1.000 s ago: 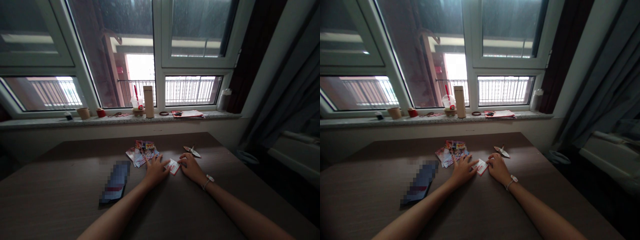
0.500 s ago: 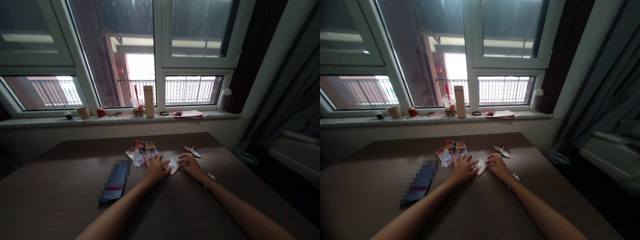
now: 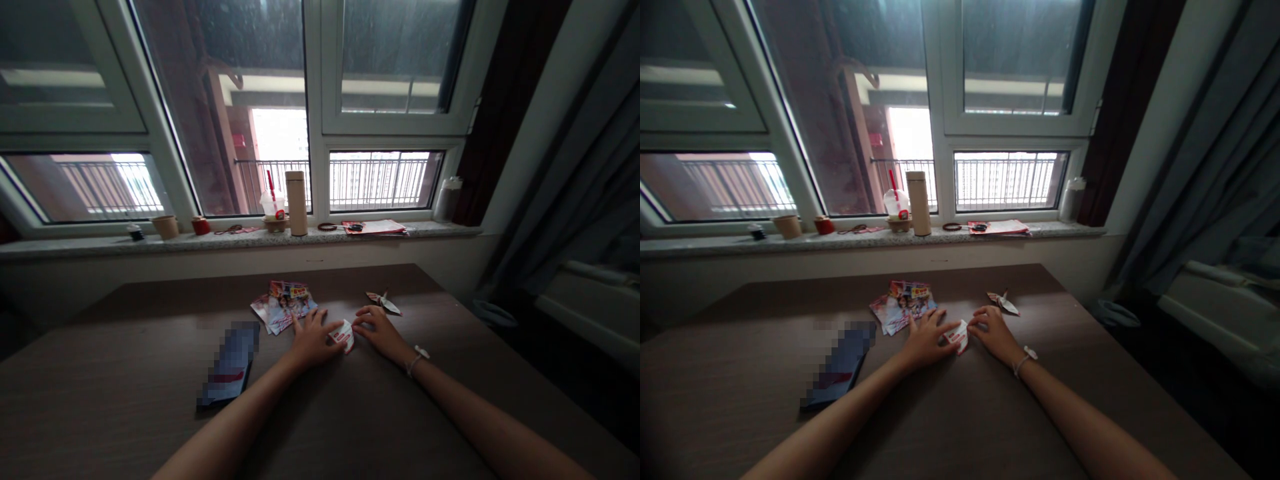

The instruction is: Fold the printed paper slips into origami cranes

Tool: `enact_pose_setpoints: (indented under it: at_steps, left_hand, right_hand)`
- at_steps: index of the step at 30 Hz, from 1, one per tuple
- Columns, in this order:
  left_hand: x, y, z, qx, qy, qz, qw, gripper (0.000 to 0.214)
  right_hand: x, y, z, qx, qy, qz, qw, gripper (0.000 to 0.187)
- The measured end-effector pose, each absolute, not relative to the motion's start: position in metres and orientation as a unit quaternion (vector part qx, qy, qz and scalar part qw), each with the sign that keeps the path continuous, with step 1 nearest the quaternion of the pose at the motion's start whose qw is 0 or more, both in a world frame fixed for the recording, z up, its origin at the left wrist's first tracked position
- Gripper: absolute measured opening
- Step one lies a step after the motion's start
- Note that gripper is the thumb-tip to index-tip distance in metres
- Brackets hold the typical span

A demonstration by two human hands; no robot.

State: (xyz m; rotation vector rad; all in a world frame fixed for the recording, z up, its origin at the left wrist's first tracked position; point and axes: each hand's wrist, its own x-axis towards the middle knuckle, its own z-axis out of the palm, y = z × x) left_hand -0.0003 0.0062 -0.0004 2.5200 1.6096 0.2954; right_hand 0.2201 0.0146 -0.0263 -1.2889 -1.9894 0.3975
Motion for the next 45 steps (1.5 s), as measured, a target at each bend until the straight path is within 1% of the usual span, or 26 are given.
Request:
enact_pose_setpoints:
  at_steps: [6, 13, 24, 30, 37, 45]
  left_hand:
    - [-0.005, 0.008, 0.006, 0.843, 0.525, 0.06, 0.104, 0.066]
    - [-0.006, 0.009, 0.004, 0.851, 0.513, 0.053, 0.1, 0.068]
    - [-0.006, 0.012, 0.002, 0.852, 0.509, 0.054, 0.105, 0.071]
    - [-0.005, 0.011, 0.002, 0.851, 0.511, 0.064, 0.102, 0.068]
    - [-0.004, 0.011, 0.002, 0.847, 0.519, 0.06, 0.102, 0.071]
    - [-0.004, 0.013, 0.002, 0.844, 0.52, 0.056, 0.115, 0.074]
  right_hand:
    - [0.216, 0.015, -0.024, -0.525, -0.772, 0.142, 0.33, 0.017]
    - [0.211, 0.019, -0.026, -0.548, -0.77, 0.137, 0.296, 0.017]
    - [0.2, 0.019, -0.028, -0.582, -0.741, 0.133, 0.307, 0.018]
    - [0.2, 0.017, -0.026, -0.577, -0.74, 0.14, 0.315, 0.015]
    - [0.202, 0.018, -0.029, -0.57, -0.739, 0.15, 0.327, 0.014]
    - [0.199, 0.016, -0.027, -0.584, -0.735, 0.137, 0.316, 0.014]
